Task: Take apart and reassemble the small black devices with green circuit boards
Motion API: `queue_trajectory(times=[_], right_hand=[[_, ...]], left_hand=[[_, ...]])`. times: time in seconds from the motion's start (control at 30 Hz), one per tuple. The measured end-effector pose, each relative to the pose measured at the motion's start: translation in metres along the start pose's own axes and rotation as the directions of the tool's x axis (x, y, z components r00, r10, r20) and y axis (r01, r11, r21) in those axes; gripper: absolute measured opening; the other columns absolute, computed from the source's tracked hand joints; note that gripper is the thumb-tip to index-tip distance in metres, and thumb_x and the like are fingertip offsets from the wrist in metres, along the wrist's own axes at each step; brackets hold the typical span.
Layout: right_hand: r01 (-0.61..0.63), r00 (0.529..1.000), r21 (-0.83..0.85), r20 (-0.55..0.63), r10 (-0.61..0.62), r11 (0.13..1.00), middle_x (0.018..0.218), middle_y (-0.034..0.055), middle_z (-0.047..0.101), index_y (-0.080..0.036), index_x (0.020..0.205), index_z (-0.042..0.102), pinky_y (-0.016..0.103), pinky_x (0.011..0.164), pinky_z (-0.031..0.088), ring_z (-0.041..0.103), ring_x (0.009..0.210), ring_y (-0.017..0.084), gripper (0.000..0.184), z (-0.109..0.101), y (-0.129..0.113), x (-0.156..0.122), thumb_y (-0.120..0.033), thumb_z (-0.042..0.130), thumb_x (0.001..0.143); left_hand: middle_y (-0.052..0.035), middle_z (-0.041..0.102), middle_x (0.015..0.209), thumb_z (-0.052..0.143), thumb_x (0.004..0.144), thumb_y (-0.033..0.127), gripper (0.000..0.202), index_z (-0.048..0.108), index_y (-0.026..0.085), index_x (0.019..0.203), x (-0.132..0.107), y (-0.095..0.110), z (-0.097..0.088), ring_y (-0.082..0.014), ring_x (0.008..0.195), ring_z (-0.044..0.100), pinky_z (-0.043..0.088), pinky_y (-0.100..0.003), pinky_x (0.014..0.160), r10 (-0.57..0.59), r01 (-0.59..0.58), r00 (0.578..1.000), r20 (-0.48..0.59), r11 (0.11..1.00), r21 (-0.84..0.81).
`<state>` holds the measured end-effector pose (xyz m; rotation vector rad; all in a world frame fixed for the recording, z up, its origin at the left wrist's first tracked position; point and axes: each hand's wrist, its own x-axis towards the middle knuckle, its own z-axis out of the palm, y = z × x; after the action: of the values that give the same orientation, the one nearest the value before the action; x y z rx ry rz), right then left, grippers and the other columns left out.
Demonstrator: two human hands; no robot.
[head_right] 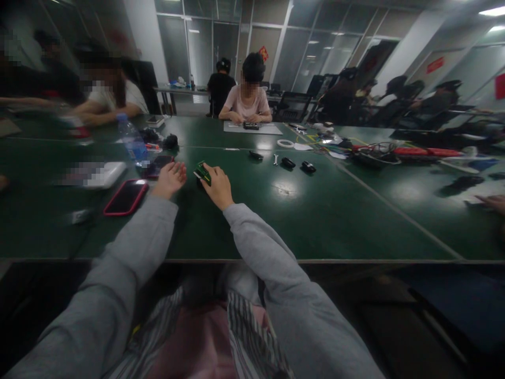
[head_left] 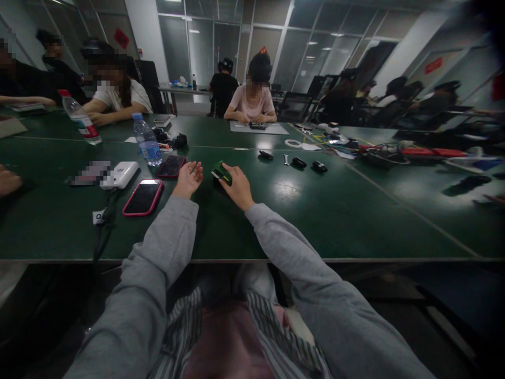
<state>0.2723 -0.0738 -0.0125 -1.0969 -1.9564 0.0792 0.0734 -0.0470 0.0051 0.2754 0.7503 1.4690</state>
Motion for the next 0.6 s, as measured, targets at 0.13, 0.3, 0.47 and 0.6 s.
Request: queue_trajectory(times=[0.13, 0.3, 0.47, 0.6], right_hand=[[0.027, 0.998, -0.113, 0.064, -0.02, 0.993, 0.119, 0.0105, 0.058, -0.024, 0.144, 0.05, 0.043, 0.099, 0.05, 0.056, 0.113, 0.025, 0.051, -0.011, 0.018, -0.007, -0.03, 0.057, 0.094], [-0.042, 0.999, -0.204, 0.026, 0.048, 0.978, 0.119, 0.0121, 0.057, -0.023, 0.144, 0.051, 0.043, 0.101, 0.046, 0.054, 0.114, 0.026, 0.052, -0.065, 0.082, -0.021, -0.033, 0.059, 0.093], [-0.352, 0.936, -0.465, -0.178, 0.303, 0.812, 0.128, 0.0226, 0.053, -0.014, 0.145, 0.052, 0.04, 0.098, 0.039, 0.05, 0.118, 0.026, 0.057, -0.166, 0.186, -0.049, -0.027, 0.065, 0.09], [-0.628, 0.772, -0.509, -0.502, 0.39, 0.588, 0.121, 0.0323, 0.053, -0.007, 0.138, 0.057, 0.049, 0.087, 0.039, 0.052, 0.114, 0.032, 0.062, -0.256, 0.275, -0.089, -0.031, 0.073, 0.083]], left_hand=[[-0.0025, 0.07, 0.083, 0.056, 0.089, 0.025, 0.021, 0.059, 0.022, 0.11, -0.002, -0.001, 0.003, -0.0132, 0.069, 0.067, 0.048, -0.023, 0.059, 0.007, -0.007, 0.999, 0.041, 1.0, -0.001], [-0.0023, 0.07, 0.085, 0.058, 0.088, 0.025, 0.019, 0.06, 0.021, 0.106, 0.0, -0.003, -0.001, -0.0127, 0.071, 0.066, 0.047, -0.023, 0.061, -0.007, 0.006, 0.999, 0.033, 0.999, 0.037], [-0.0029, 0.07, 0.086, 0.058, 0.087, 0.025, 0.021, 0.061, 0.023, 0.108, 0.007, -0.004, -0.008, -0.0131, 0.071, 0.065, 0.047, -0.024, 0.062, 0.003, -0.004, 1.0, 0.013, 0.998, 0.058], [-0.0032, 0.07, 0.087, 0.058, 0.087, 0.024, 0.018, 0.062, 0.022, 0.104, 0.01, -0.005, -0.011, -0.0128, 0.071, 0.065, 0.046, -0.023, 0.061, -0.001, 0.002, 1.0, -0.011, 0.996, 0.086]])
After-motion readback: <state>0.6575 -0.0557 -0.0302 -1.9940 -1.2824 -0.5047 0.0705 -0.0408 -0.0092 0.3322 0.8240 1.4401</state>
